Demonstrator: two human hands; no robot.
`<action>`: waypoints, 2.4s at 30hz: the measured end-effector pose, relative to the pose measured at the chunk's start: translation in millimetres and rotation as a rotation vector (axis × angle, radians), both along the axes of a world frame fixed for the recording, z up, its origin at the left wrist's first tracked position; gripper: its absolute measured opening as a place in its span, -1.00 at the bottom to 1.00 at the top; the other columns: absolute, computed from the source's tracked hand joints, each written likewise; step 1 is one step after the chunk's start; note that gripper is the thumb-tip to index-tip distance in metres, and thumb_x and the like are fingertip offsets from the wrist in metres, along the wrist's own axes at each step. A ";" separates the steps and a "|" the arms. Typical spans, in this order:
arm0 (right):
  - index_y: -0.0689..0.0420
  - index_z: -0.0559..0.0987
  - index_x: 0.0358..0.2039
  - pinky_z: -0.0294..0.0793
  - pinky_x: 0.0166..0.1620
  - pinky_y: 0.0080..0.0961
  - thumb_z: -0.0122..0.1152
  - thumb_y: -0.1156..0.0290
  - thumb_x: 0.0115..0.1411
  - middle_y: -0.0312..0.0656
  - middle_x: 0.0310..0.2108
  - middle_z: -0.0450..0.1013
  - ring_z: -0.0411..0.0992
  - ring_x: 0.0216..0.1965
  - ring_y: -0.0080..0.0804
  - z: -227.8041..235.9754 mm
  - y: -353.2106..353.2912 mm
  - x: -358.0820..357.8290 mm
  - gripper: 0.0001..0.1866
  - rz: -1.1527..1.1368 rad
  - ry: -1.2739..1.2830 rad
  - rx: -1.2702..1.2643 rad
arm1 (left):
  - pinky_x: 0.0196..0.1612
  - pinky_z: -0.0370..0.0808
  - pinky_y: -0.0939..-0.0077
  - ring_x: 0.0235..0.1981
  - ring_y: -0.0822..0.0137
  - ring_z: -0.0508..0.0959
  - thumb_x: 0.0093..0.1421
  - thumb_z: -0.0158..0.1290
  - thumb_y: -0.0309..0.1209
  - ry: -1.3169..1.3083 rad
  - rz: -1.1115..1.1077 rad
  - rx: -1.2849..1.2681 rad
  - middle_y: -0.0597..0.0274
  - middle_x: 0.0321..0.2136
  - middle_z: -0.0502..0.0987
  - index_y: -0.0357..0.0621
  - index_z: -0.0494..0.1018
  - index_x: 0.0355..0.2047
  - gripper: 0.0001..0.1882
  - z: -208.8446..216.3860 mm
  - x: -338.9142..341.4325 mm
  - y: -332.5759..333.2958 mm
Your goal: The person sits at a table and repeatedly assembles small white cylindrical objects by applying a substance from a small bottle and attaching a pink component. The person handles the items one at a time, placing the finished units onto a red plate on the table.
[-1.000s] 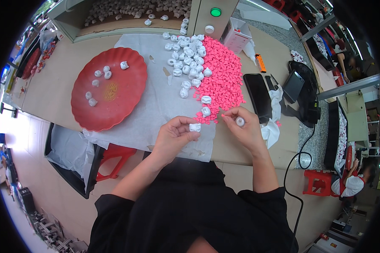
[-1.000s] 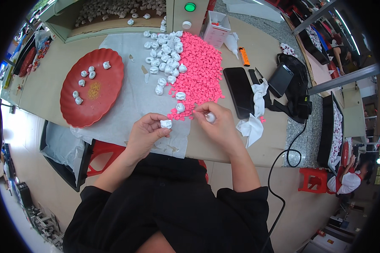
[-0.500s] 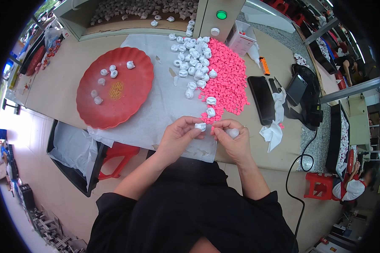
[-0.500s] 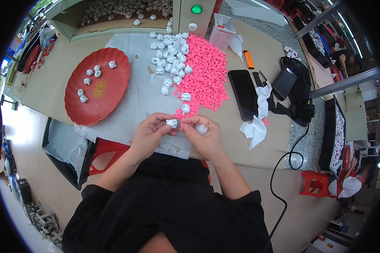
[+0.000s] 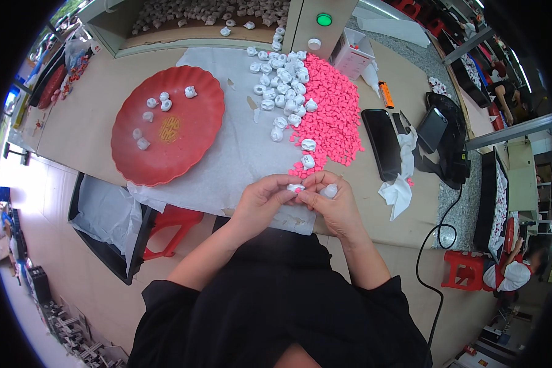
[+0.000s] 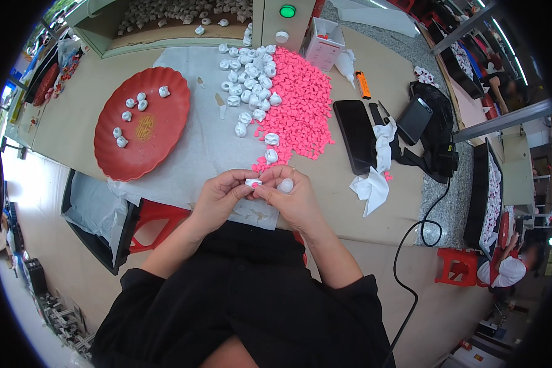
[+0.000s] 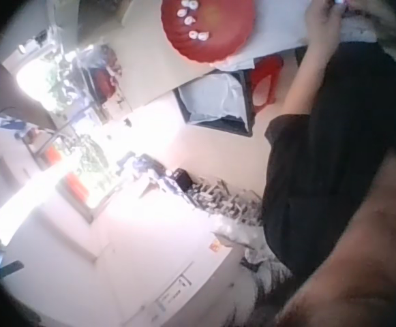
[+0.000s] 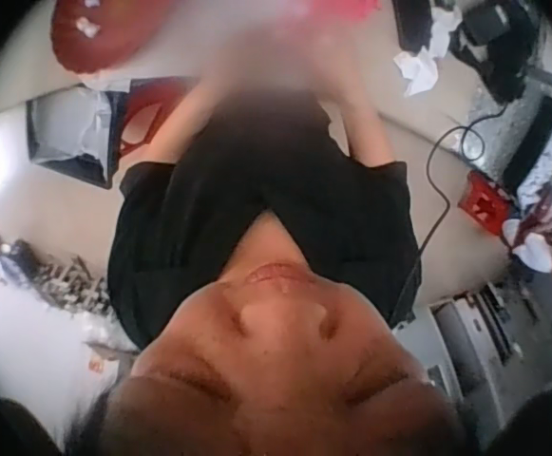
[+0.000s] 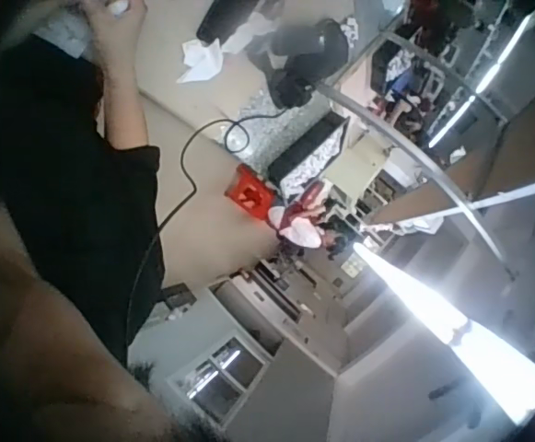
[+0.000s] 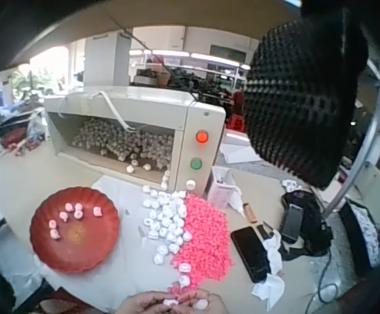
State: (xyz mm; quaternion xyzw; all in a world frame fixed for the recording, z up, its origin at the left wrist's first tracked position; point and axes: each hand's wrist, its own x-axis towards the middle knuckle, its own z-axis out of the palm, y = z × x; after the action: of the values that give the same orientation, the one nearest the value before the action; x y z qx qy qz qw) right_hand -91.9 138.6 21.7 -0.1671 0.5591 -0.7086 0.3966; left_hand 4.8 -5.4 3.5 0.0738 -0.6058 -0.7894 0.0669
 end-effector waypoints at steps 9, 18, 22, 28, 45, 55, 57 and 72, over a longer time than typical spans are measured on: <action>0.25 0.47 -0.28 0.37 -0.36 -0.74 0.23 0.56 0.00 -0.27 -0.47 0.46 0.40 -0.42 -0.65 3.1 -1.0 3.1 -0.77 -0.065 0.203 0.059 | -0.22 0.41 0.63 -0.31 0.50 0.46 0.17 -0.10 -0.61 0.003 0.020 -0.001 0.25 -0.35 0.48 -0.29 0.38 -0.12 -0.75 1.9 -0.2 1.1; 0.27 0.50 -0.26 0.35 -0.36 -0.75 0.23 0.59 -0.01 -0.31 -0.53 0.43 0.38 -0.46 -0.66 14.6 -1.4 -1.6 -0.75 -0.021 0.266 0.167 | -0.26 0.40 0.65 -0.35 0.54 0.44 0.17 -0.07 -0.57 -0.041 0.013 0.023 0.27 -0.34 0.48 -0.28 0.40 -0.14 -0.77 0.9 1.0 0.3; 0.28 0.50 -0.27 0.35 -0.34 -0.75 0.21 0.59 0.00 -0.30 -0.50 0.44 0.38 -0.44 -0.66 12.4 -0.8 -2.5 -0.78 0.000 0.285 0.162 | -0.26 0.40 0.67 -0.34 0.55 0.44 0.17 -0.04 -0.54 -0.028 -0.002 0.100 0.27 -0.33 0.49 -0.28 0.41 -0.16 -0.78 2.2 0.0 -1.3; 0.27 0.50 -0.29 0.36 -0.31 -0.73 0.18 0.59 0.03 -0.29 -0.45 0.43 0.37 -0.40 -0.66 7.3 -0.6 -2.1 -0.82 -0.020 0.181 0.096 | -0.26 0.41 0.66 -0.33 0.55 0.45 0.17 -0.04 -0.53 -0.031 -0.004 0.132 0.26 -0.31 0.49 -0.28 0.40 -0.18 -0.81 4.7 -1.5 -2.4; 0.26 0.53 -0.33 0.40 -0.34 -0.70 0.24 0.55 0.00 -0.24 -0.46 0.47 0.41 -0.42 -0.61 0.4 -2.9 7.8 -0.82 -0.128 0.263 0.140 | -0.19 0.43 0.63 -0.28 0.51 0.47 0.15 -0.02 -0.56 0.018 0.005 0.120 0.22 -0.27 0.49 -0.29 0.39 -0.15 -0.76 2.8 1.8 0.9; 0.27 0.55 -0.38 0.37 -0.38 -0.67 0.22 0.60 -0.02 -0.22 -0.49 0.45 0.39 -0.46 -0.59 -7.4 -3.4 12.5 -0.87 -0.162 0.485 0.058 | -0.25 0.42 0.68 -0.32 0.55 0.47 0.13 -0.02 -0.59 -0.002 0.041 0.208 0.23 -0.33 0.50 -0.29 0.41 -0.22 -0.82 3.3 -0.1 1.2; 0.28 0.54 -0.39 0.36 -0.41 -0.64 0.21 0.63 -0.03 -0.21 -0.52 0.44 0.38 -0.49 -0.55 -11.3 -5.3 13.5 -0.86 -0.170 0.677 0.026 | -0.26 0.41 0.71 -0.33 0.57 0.46 0.12 -0.05 -0.61 -0.008 0.064 0.207 0.24 -0.34 0.49 -0.30 0.41 -0.23 -0.82 2.3 -0.6 2.5; 0.27 0.53 -0.38 0.35 -0.43 -0.61 0.18 0.64 -0.03 -0.18 -0.50 0.45 0.40 -0.47 -0.49 -16.7 -10.1 19.2 -0.86 -0.275 0.796 0.030 | -0.30 0.44 0.67 -0.37 0.54 0.47 0.13 -0.06 -0.62 -0.030 0.130 0.161 0.25 -0.37 0.49 -0.32 0.39 -0.18 -0.78 1.4 -3.7 7.0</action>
State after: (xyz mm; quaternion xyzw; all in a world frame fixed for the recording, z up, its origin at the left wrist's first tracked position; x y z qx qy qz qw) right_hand -72.7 128.5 5.0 -0.3460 0.6961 -0.6268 0.0537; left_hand 1.1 1.6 4.9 0.1297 -0.5352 -0.8284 0.1026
